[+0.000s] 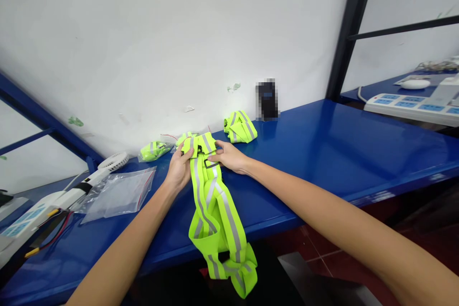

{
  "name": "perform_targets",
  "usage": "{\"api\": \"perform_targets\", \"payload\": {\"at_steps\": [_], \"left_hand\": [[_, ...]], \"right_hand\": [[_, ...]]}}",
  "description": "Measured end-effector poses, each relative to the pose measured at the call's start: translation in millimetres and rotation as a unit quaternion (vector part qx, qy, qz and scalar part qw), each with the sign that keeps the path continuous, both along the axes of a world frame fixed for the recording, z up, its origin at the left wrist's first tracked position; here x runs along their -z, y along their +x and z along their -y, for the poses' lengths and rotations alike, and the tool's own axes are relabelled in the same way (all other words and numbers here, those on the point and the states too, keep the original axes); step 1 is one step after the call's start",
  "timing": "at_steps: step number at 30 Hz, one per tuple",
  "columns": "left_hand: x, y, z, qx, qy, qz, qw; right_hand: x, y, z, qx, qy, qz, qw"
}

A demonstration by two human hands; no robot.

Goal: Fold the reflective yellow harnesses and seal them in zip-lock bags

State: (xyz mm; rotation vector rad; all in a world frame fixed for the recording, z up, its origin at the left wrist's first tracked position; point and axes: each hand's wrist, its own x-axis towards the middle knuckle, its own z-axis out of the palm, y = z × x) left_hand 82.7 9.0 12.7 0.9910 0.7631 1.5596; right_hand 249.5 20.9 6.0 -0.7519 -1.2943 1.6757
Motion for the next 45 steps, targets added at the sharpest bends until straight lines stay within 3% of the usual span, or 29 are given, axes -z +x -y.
{"api": "perform_targets", "payload": {"at_steps": [11, 17, 20, 24, 29, 33, 39, 45], "left_hand": [[9.6, -2, 0, 0.041, -0.010, -0.086, 0.995], [13.5, -4, -2, -0.016, 0.022, -0.162, 0.986], [14.5, -6, -6, -0.044, 0.019, -0.157, 0.986], [18.9, -11, -12, -0.020, 0.043, -0.153, 0.987], [24.3, -14, -13, -0.023, 0.051, -0.157, 0.986], [23.0, -11, -10, -0.033, 0.066, -0.165, 0.984], [15.1, -8, -6, -0.096, 0.115, -0.218, 0.964], [15.1, -10, -6, -0.099, 0.111, -0.242, 0.959]], "right_hand": [[-1.4, -4, 1, 0.034, 0.024, -0.004, 0.999], [-1.7, -4, 1, 0.050, 0.135, 0.019, 0.989], [-3.1, -3, 0, 0.032, 0.146, 0.029, 0.988], [-2.3, -1, -4, 0.030, 0.136, 0.082, 0.987], [1.4, 2, -8, 0.045, 0.235, 0.088, 0.967], [4.5, 3, -8, 0.036, 0.237, 0.088, 0.967], [7.3, 0, -6, 0.027, 0.232, 0.066, 0.970], [5.0, 1, -3, 0.034, 0.243, 0.092, 0.965]]}}
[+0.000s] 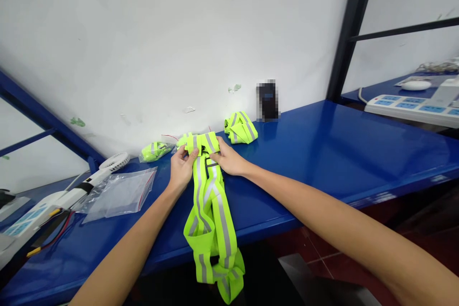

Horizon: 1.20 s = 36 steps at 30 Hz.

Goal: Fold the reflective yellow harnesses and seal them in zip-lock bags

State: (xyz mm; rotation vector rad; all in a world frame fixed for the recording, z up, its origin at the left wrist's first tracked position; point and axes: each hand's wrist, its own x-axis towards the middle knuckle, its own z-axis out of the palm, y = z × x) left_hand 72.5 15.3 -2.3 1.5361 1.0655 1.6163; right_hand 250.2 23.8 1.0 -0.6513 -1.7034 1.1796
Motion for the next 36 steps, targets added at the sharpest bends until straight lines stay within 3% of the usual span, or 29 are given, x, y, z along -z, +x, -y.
{"api": "perform_targets", "payload": {"at_steps": [5, 11, 28, 36], "left_hand": [[2.2, -1, -1, 0.001, 0.001, -0.008, 1.000], [-1.2, -4, -2, -0.016, 0.004, -0.028, 0.999], [-4.2, -2, 3, -0.049, 0.017, -0.070, 0.996], [1.2, -1, 4, -0.057, 0.047, -0.062, 0.995]], "right_hand": [[-0.6, 1, -1, -0.001, -0.016, -0.012, 1.000], [-6.0, -2, 1, -0.023, -0.127, -0.079, 0.988], [-5.3, -4, 1, -0.030, -0.211, -0.123, 0.969], [-18.3, -4, 10, -0.034, -0.291, -0.145, 0.945]]}}
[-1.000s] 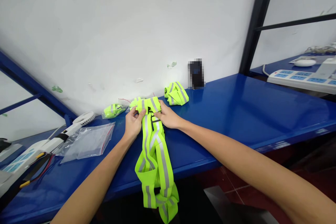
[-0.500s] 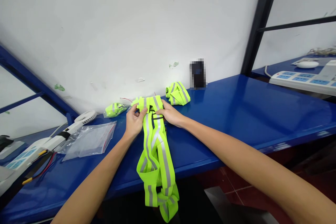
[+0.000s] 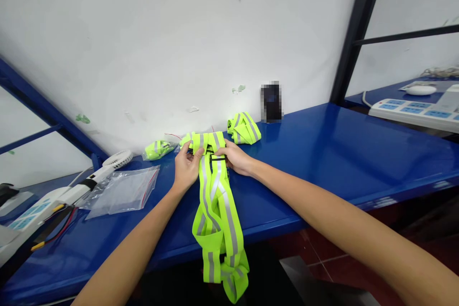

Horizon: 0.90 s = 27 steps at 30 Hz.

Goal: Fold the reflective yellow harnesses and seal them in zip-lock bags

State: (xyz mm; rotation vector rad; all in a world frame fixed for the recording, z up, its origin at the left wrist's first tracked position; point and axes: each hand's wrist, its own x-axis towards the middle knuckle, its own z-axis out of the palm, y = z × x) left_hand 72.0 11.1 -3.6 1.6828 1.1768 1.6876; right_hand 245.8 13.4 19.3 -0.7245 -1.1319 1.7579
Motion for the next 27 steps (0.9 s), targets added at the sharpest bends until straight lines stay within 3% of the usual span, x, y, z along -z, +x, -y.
{"api": "perform_targets", "payload": {"at_steps": [7, 16, 22, 27], "left_hand": [[1.2, 0.5, 1.3, -0.057, 0.034, -0.065, 0.996], [-8.2, 2.5, 7.9, -0.029, 0.074, -0.112, 0.990], [-6.8, -0.1, 3.7, -0.058, 0.104, -0.169, 0.978], [-5.5, 0.8, 2.9, -0.094, 0.131, -0.225, 0.961]], "right_hand": [[-2.6, 0.1, 2.3, -0.020, -0.007, -0.031, 0.999], [-1.8, 0.9, -0.3, -0.012, -0.108, -0.036, 0.993], [0.2, -0.4, -0.4, 0.024, -0.036, -0.041, 0.998], [-0.2, -1.9, -0.3, 0.003, -0.040, -0.057, 0.998]]}}
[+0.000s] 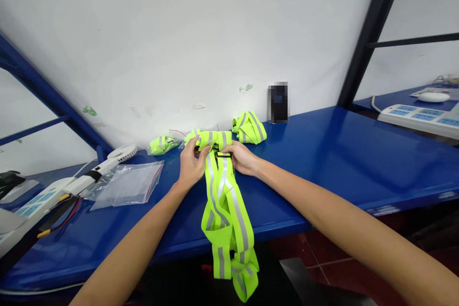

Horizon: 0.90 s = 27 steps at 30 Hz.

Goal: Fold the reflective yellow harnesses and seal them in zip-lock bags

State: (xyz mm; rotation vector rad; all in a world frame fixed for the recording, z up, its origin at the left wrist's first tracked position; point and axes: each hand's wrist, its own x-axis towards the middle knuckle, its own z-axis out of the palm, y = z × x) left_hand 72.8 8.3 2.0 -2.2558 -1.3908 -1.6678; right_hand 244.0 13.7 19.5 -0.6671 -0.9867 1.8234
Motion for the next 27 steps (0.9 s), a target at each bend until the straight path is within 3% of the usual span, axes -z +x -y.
{"api": "perform_targets", "payload": {"at_steps": [5, 9, 13, 17, 22, 27], "left_hand": [[5.3, 2, 1, 0.014, -0.017, 0.078, 0.997], [7.3, 1, -1, 0.040, -0.087, 0.145, 0.985], [2.7, -2, -3, 0.111, -0.163, 0.215, 0.956], [-4.9, -5, -5, 0.175, -0.165, 0.237, 0.941], [-9.0, -12, -7, 0.217, -0.182, 0.244, 0.927], [-5.1, -18, -12, 0.217, -0.198, 0.272, 0.916]], "right_hand": [[1.8, -1, 1, -0.013, 0.037, 0.025, 0.999], [7.9, 0, -3, -0.031, 0.091, 0.057, 0.994], [12.3, 3, -6, -0.038, 0.167, 0.077, 0.982], [13.2, 4, -6, -0.014, 0.207, 0.084, 0.975], [11.9, 4, -5, -0.043, 0.216, 0.061, 0.974], [7.4, 7, -1, -0.100, 0.160, 0.046, 0.981]]}}
